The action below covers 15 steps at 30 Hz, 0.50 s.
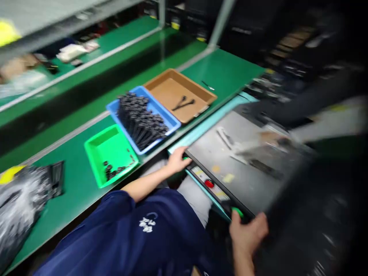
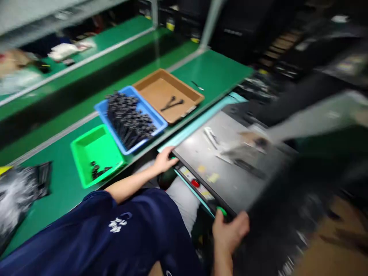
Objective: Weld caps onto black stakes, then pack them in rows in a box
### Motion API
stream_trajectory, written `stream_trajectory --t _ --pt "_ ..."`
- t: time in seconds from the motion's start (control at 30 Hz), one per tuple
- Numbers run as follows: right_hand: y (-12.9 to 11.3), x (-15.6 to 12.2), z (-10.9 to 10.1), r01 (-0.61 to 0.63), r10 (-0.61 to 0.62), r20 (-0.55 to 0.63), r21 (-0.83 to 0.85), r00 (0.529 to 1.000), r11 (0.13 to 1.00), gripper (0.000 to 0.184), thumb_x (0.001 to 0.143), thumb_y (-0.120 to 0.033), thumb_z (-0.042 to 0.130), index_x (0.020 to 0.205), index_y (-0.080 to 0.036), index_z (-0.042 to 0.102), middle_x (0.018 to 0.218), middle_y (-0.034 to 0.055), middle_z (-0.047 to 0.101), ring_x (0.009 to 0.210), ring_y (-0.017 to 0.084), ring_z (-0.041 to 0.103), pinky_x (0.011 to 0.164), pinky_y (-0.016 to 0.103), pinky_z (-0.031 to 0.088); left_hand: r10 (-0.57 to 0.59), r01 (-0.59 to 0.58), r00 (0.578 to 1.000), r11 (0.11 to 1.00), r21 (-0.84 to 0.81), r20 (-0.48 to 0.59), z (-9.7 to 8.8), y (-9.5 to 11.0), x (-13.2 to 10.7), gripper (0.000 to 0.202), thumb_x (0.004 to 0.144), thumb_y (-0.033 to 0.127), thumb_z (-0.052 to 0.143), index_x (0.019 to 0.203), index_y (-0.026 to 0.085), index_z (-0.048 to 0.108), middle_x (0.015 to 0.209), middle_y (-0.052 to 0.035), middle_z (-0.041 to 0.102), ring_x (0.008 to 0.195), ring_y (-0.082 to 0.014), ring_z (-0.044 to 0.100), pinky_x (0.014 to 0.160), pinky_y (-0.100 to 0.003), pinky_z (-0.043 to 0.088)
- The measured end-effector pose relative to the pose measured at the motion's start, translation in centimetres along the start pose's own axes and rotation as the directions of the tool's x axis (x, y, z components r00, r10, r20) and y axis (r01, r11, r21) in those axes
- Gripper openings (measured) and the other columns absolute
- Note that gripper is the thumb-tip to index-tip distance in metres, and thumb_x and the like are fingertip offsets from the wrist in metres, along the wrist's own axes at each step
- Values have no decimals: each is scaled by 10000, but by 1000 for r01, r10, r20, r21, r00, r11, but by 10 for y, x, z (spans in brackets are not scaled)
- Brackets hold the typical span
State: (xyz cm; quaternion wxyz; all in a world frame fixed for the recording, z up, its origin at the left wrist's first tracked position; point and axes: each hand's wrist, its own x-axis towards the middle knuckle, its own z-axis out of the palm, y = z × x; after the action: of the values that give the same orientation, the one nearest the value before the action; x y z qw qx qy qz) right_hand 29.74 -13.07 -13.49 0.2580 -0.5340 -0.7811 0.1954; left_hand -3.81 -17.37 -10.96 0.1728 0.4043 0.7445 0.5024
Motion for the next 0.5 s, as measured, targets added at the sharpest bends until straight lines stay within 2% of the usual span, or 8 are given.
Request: stream_trajectory --t 0.03,0.07,0.1,0.2,0.27,0.33,0.5 --pt "2 -5 1 -100 94 -105 -47 990 994 901 866 -621 489 1617 -218 199 1446 270 419 1420 493 342 1082 704 372 -19 19 1000 1000 3 -2 -1 -1 4 511 703 212 787 1194 215 645 1257 -127 652 1211 -335 596 1081 -510 451" --pt "5 -8 2 -142 136 -109 -44 985 989 890 877 -598 489 1598 -141 237 1457 276 414 1412 489 359 1107 691 363 -19 19 999 1000 -16 33 -1 -3 8 516 727 212 766 1222 202 623 1297 -135 628 1250 -333 565 1114 -521 408" --pt "9 -9 5 -182 176 -126 -43 976 982 858 891 -577 485 1582 -119 264 1475 266 407 1416 465 367 1122 661 367 -10 12 997 999 -36 71 -1 -4 12 533 749 223 749 1258 181 595 1336 -153 598 1291 -343 527 1140 -540 362" --pt "17 -9 10 -245 238 -146 -31 960 969 771 915 -519 479 1565 -145 300 1524 216 376 1431 381 377 1148 561 382 6 -9 990 1000 20 142 -1 -6 17 573 790 303 730 1314 162 548 1397 -167 553 1340 -332 487 1169 -492 329" --pt "19 -7 12 -251 246 -150 -15 958 968 736 923 -485 478 1567 -175 305 1540 191 367 1433 346 388 1152 521 392 -1 -14 989 995 100 146 -2 -7 17 573 812 351 696 1335 184 533 1399 -146 558 1338 -319 496 1167 -483 343" --pt "19 -6 13 -244 242 -157 9 958 970 713 931 -461 475 1571 -194 307 1548 179 366 1432 334 397 1140 507 413 -10 -12 991 986 165 133 -2 -10 18 618 820 400 672 1374 181 508 1389 -154 566 1329 -322 511 1154 -491 369" --pt "17 -2 13 -245 252 -173 60 952 968 687 949 -437 476 1581 -233 299 1560 159 365 1435 328 401 1139 519 416 -26 -5 985 984 181 169 -5 -17 25 671 813 454 662 1419 227 486 1421 -133 560 1337 -320 520 1115 -480 431"
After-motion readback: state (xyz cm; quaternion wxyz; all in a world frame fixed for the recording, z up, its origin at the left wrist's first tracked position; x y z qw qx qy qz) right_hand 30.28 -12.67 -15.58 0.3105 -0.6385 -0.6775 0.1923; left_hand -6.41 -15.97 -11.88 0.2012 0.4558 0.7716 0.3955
